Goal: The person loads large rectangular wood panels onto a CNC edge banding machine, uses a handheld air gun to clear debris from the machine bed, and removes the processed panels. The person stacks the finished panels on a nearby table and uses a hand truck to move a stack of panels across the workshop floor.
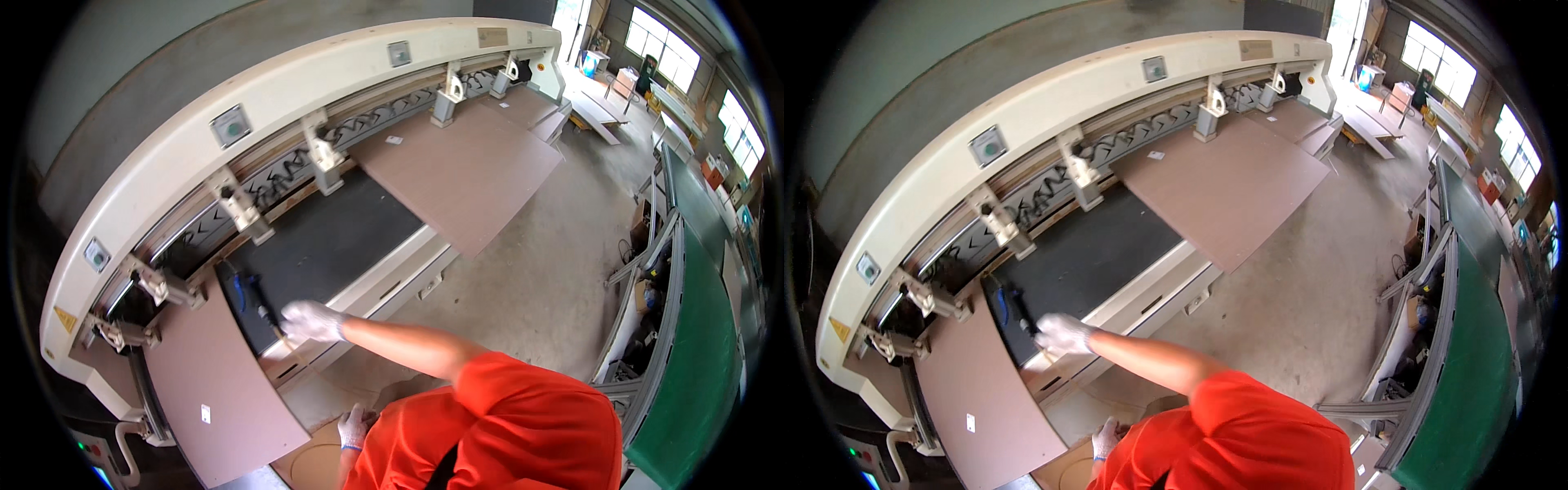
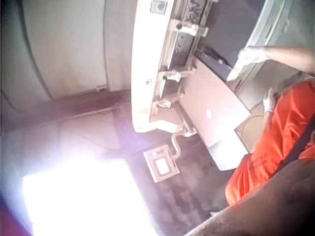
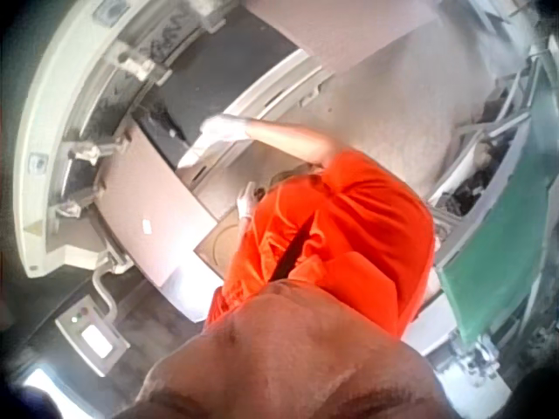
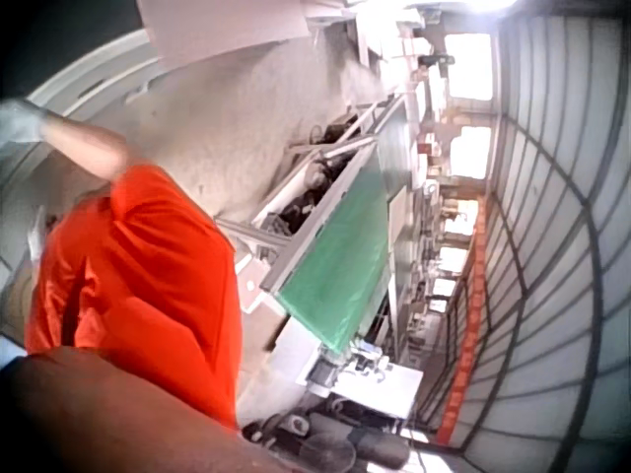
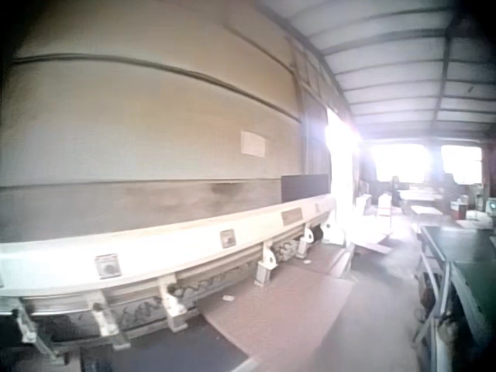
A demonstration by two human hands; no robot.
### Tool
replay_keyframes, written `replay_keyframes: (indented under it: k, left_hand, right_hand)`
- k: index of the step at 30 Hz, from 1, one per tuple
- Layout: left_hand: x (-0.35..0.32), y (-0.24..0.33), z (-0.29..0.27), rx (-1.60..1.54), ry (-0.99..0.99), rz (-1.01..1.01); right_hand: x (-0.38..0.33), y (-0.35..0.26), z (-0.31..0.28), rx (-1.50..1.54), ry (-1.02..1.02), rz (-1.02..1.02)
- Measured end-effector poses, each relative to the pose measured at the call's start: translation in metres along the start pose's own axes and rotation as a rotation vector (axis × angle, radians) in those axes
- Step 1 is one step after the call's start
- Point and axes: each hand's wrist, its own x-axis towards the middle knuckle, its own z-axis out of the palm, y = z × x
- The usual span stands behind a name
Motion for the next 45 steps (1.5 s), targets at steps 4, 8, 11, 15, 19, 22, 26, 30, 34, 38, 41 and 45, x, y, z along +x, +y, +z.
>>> replay_keyframes:
  k: [4, 8, 11, 15, 19, 22, 26, 30, 34, 38, 41, 45]
  left_hand:
    - [0.011, 0.053, 0.171, 0.238, -0.128, 0.024]
    - [0.081, 0.052, 0.28, 0.328, -0.212, 0.097]
    - [0.102, 0.074, 0.395, 0.403, -0.265, 0.175]
    - [0.144, 0.085, 0.476, 0.58, -0.238, 0.301]
    - [0.158, 0.079, 0.523, 0.535, -0.235, 0.26]
    - [0.152, 0.073, 0.525, 0.592, -0.122, 0.379]
    - [0.134, 0.077, 0.551, 0.578, 0.042, 0.515]
    - [0.136, 0.06, 0.568, 0.347, 0.163, 0.497]
    - [0.157, 0.041, 0.58, 0.212, 0.268, 0.547]
    - [0.166, 0.036, 0.59, 0.215, 0.398, 0.532]
    - [0.167, 0.055, 0.605, 0.243, 0.4, 0.477]
    - [0.171, 0.067, 0.596, 0.127, 0.315, 0.325]
  right_hand:
    - [-0.181, 0.181, -0.076, 0.954, 0.276, 0.184]
    - [-0.334, 0.184, -0.229, 0.936, 0.634, 0.574]
    - [-0.428, 0.245, -0.31, 0.78, 1.014, 0.545]
    - [-0.481, 0.25, -0.389, 0.902, 1.134, 0.469]
    - [-0.465, 0.277, -0.478, 0.789, 1.155, 0.627]
    - [-0.436, 0.325, -0.552, 0.653, 1.19, 0.614]
    - [-0.423, 0.41, -0.647, -0.212, 1.147, 0.607]
    - [-0.407, 0.401, -0.736, -0.801, 1.025, 0.883]
    - [-0.424, 0.459, -0.821, -1.089, 1.069, 1.026]
    - [-0.422, 0.461, -0.903, -0.207, 0.768, 1.093]
    - [-0.432, 0.502, -0.93, 0.251, 0.685, 0.859]
    - [-0.42, 0.499, -0.939, 0.297, 0.556, 0.862]
